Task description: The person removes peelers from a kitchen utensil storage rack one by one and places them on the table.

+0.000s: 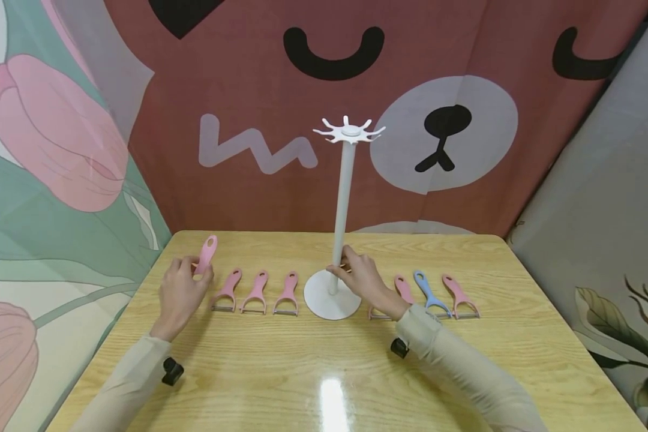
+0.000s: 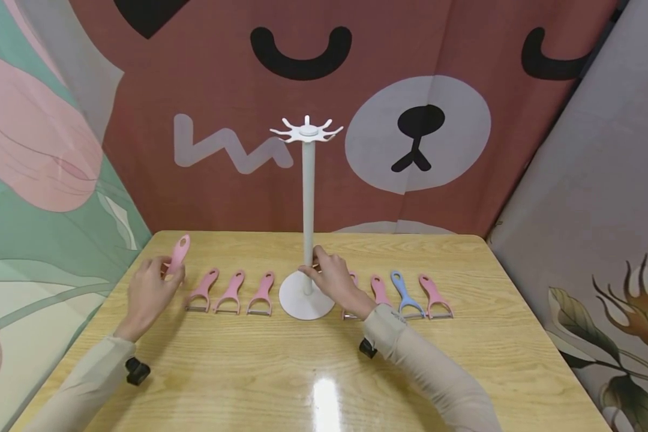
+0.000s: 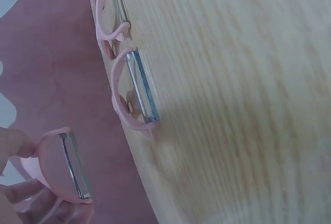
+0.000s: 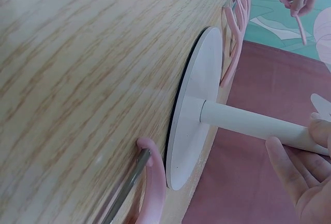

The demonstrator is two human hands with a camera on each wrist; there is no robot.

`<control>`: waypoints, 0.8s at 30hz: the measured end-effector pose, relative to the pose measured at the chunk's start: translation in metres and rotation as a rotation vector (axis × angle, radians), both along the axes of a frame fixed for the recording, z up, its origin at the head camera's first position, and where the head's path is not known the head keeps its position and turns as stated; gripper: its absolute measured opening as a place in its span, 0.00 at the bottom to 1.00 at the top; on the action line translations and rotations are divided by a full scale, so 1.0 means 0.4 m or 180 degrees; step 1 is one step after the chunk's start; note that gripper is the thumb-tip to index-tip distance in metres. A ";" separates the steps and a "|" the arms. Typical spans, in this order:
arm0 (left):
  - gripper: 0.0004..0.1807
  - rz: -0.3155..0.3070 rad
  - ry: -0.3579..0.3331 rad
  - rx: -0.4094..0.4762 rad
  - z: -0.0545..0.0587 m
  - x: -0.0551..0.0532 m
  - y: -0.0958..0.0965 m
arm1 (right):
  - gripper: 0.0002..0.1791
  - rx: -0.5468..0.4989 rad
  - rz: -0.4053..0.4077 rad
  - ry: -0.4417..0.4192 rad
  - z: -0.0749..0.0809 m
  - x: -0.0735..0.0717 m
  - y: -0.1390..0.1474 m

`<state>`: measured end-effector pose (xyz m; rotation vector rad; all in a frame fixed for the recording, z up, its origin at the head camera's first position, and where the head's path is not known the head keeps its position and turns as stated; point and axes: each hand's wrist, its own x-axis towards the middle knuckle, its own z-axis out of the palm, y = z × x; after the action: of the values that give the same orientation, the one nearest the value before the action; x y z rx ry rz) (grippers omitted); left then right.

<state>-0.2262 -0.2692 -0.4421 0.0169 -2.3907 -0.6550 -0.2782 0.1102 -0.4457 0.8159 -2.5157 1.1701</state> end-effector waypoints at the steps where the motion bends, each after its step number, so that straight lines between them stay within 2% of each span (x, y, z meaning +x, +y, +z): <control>1: 0.17 0.0013 -0.0044 -0.0008 -0.001 0.000 -0.002 | 0.14 0.0002 -0.0002 0.0003 0.000 0.000 0.000; 7: 0.18 0.0081 -0.0291 -0.0029 -0.004 -0.003 -0.014 | 0.14 0.0013 -0.0013 0.0006 0.002 -0.002 0.001; 13: 0.19 0.0162 -0.0657 -0.0069 -0.009 -0.007 -0.031 | 0.14 0.0001 -0.0025 0.0002 0.003 -0.002 0.001; 19: 0.20 0.0069 -0.0980 -0.0137 -0.021 -0.008 -0.052 | 0.14 -0.0002 -0.0022 -0.0016 0.001 0.000 -0.002; 24: 0.22 0.0017 -0.1147 -0.0217 -0.034 -0.013 -0.063 | 0.14 0.0004 -0.0040 -0.0029 -0.001 0.000 -0.003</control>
<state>-0.2316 -0.2945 -0.4555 0.1216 -2.7565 -0.6087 -0.2784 0.1090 -0.4462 0.7958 -2.5253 1.1711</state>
